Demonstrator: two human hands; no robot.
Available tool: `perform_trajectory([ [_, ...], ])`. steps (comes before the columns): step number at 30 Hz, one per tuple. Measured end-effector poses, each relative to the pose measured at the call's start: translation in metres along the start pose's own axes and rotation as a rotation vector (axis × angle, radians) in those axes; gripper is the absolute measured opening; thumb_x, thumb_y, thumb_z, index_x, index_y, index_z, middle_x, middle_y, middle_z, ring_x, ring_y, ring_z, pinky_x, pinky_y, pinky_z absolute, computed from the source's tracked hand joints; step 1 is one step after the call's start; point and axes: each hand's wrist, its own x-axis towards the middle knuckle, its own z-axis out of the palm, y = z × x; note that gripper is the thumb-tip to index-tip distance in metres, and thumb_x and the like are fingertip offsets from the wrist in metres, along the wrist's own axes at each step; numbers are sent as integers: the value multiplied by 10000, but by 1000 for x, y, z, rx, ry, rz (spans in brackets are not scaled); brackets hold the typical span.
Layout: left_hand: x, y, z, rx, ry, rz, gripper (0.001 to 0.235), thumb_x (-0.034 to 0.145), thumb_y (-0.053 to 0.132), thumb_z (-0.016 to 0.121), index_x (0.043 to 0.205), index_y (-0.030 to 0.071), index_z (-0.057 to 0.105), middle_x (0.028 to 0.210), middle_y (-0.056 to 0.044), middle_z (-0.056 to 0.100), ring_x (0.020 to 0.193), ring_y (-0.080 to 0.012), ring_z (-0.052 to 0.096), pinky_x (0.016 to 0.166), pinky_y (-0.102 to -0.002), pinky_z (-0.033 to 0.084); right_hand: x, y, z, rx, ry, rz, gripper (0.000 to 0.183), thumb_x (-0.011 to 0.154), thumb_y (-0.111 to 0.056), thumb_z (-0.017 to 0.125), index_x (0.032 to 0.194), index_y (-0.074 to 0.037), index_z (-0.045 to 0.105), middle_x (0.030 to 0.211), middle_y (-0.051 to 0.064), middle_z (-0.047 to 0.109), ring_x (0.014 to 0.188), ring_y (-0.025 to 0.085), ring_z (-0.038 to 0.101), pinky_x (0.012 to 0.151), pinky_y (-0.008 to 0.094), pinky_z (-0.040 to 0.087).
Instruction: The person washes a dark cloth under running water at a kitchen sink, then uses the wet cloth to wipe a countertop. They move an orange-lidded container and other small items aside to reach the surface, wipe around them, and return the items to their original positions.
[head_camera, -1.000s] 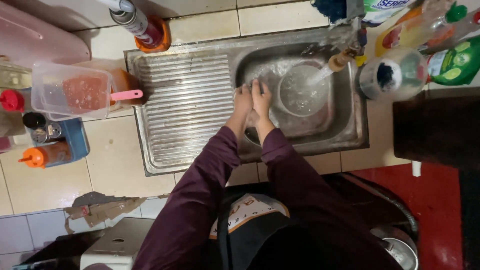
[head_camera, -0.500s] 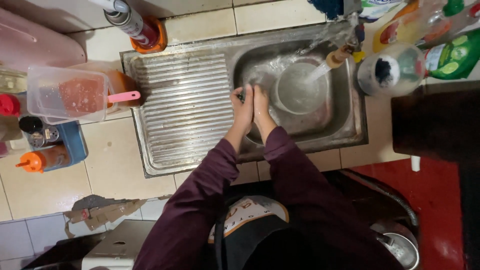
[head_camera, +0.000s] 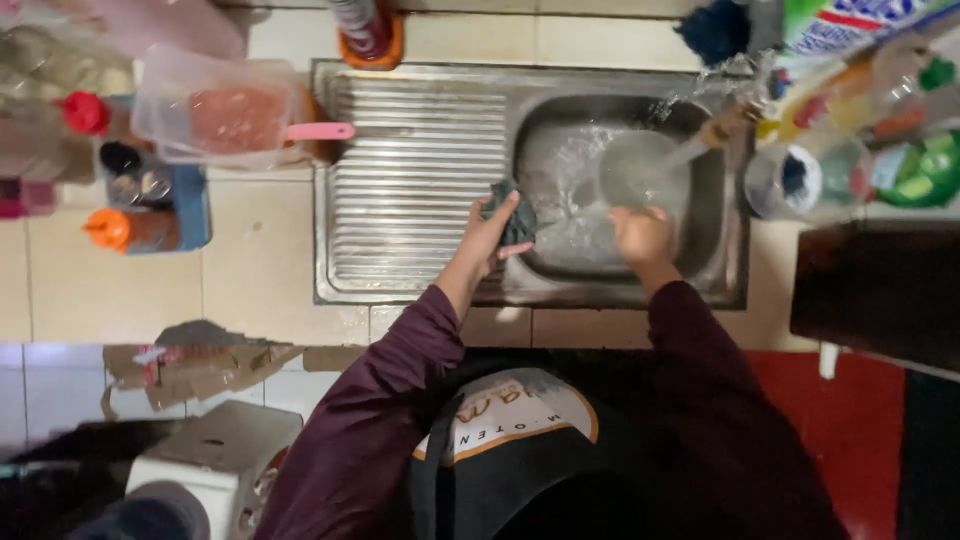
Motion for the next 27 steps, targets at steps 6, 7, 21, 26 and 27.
perform_trajectory([
  [6, 1, -4, -28, -17, 15, 42, 1031, 850, 430, 842, 1553, 39, 199, 1490, -403, 218, 1290, -569, 464, 886, -576, 621, 17, 5, -108, 775, 37, 95, 279, 1124, -341, 553, 1178, -111, 701, 985, 69, 744, 982, 231, 713, 818, 413, 553],
  [7, 2, -1, -32, -26, 25, 56, 1031, 850, 430, 842, 1553, 39, 199, 1490, -403, 218, 1290, -569, 464, 886, -576, 621, 23, 0, -108, 774, 38, 76, 279, 1124, -341, 553, 1178, -111, 701, 985, 69, 744, 982, 231, 713, 818, 413, 553],
  [21, -28, 20, -49, -124, 184, 120, 956, 885, 400, 803, 1552, 38, 222, 1481, -416, 274, 1281, -586, 472, 910, -633, 582, 9, -11, -13, 1742, 334, 544, 278, 1071, -320, 649, 954, -70, 690, 762, 76, 694, 693, 150, 697, 699, 253, 571],
  [26, -24, 17, -49, -139, 179, 89, 950, 874, 394, 811, 1549, 71, 226, 1467, -402, 315, 1259, -581, 498, 904, -622, 588, 9, -14, -13, 1896, 353, 665, 323, 1061, -361, 640, 899, -83, 674, 688, 49, 622, 651, 145, 634, 665, 232, 538],
  [27, -18, 15, -51, -140, 168, 94, 965, 874, 398, 815, 1555, 73, 213, 1476, -399, 310, 1266, -577, 495, 908, -623, 586, 8, -13, -15, 1958, 358, 697, 312, 1060, -352, 632, 892, -92, 664, 681, 29, 588, 656, 141, 617, 653, 229, 528],
])
